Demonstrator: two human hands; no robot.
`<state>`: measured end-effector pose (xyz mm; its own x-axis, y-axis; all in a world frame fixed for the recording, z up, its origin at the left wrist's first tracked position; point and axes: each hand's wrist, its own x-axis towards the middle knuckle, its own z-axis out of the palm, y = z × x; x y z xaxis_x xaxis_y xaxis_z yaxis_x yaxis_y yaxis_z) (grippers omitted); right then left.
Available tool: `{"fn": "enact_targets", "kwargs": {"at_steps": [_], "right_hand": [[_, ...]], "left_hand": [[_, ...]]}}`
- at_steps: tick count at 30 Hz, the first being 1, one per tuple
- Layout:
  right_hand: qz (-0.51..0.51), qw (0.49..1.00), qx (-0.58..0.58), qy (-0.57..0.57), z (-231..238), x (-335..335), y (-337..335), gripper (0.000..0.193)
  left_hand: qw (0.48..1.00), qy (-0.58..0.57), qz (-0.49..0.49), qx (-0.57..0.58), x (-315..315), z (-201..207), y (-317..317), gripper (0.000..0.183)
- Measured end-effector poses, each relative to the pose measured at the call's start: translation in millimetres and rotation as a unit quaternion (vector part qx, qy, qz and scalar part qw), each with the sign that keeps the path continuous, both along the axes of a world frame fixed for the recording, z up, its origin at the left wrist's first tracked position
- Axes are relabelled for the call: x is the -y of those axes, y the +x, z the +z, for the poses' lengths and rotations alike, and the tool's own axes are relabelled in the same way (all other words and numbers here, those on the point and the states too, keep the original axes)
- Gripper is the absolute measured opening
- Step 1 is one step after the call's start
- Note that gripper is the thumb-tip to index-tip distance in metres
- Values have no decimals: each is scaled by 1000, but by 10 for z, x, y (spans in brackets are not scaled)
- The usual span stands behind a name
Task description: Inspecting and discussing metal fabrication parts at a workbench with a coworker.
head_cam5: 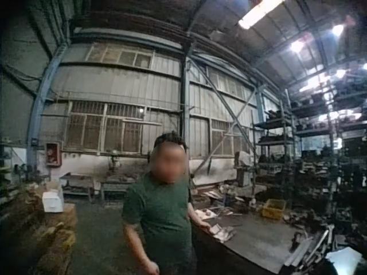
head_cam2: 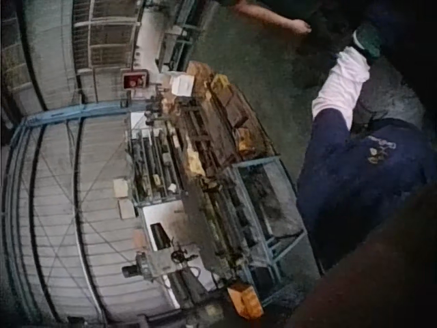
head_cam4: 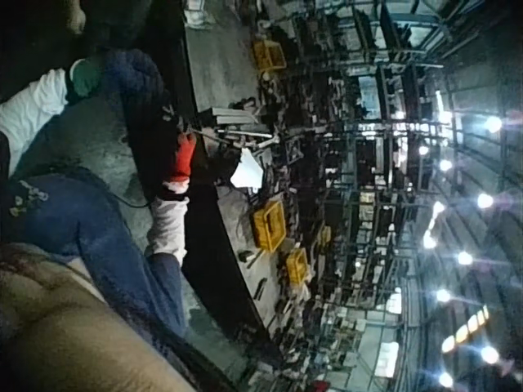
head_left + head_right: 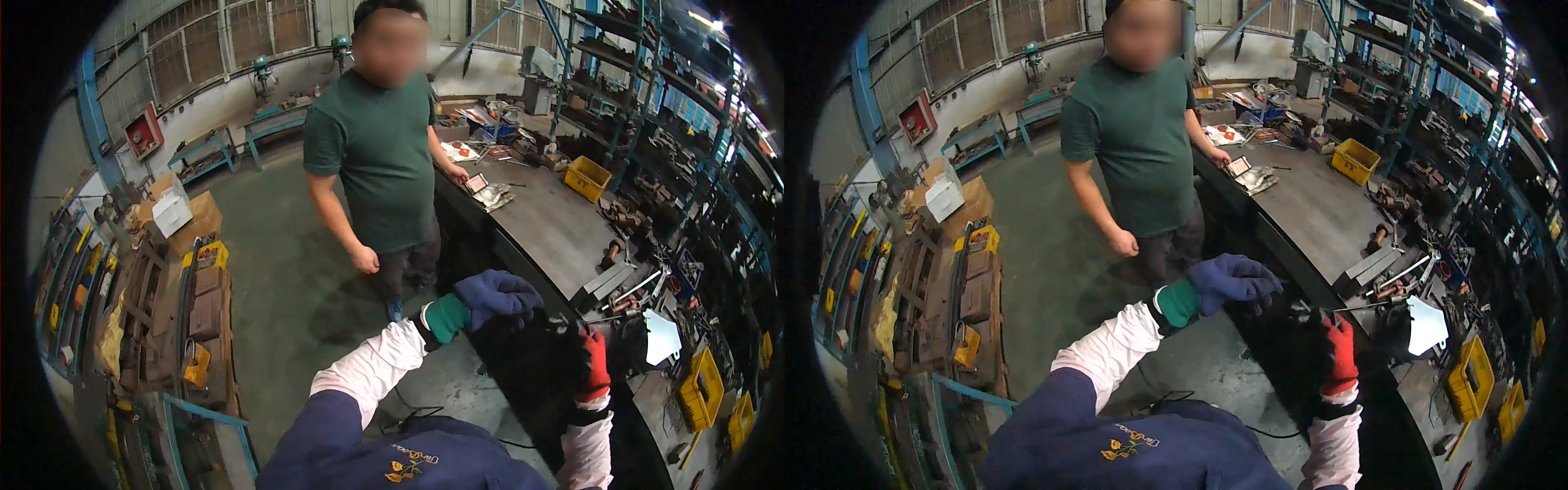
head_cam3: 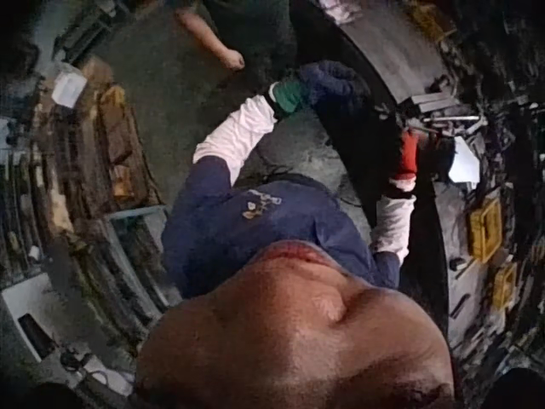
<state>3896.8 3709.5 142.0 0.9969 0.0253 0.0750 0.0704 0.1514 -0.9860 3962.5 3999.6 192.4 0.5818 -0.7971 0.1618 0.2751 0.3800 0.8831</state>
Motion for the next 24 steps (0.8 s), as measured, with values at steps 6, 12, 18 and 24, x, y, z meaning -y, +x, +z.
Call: {"fn": "enact_targets", "kwargs": {"at_steps": [6,12,18,24], "right_hand": [[27,999,-12,23,278,-145,-663,20],[-24,953,219,-210,162,236,-1364,29],[-11,998,53,-30,-25,314,-1948,37],[17,998,54,-14,-286,354,-2146,39]], "left_hand": [[1000,0,-22,-14,338,-267,-421,49],[996,68,-45,-25,922,-586,-1126,43],[984,146,-82,-65,1125,-978,-1842,43],[973,208,-73,-63,1140,-824,-2178,41]]}}
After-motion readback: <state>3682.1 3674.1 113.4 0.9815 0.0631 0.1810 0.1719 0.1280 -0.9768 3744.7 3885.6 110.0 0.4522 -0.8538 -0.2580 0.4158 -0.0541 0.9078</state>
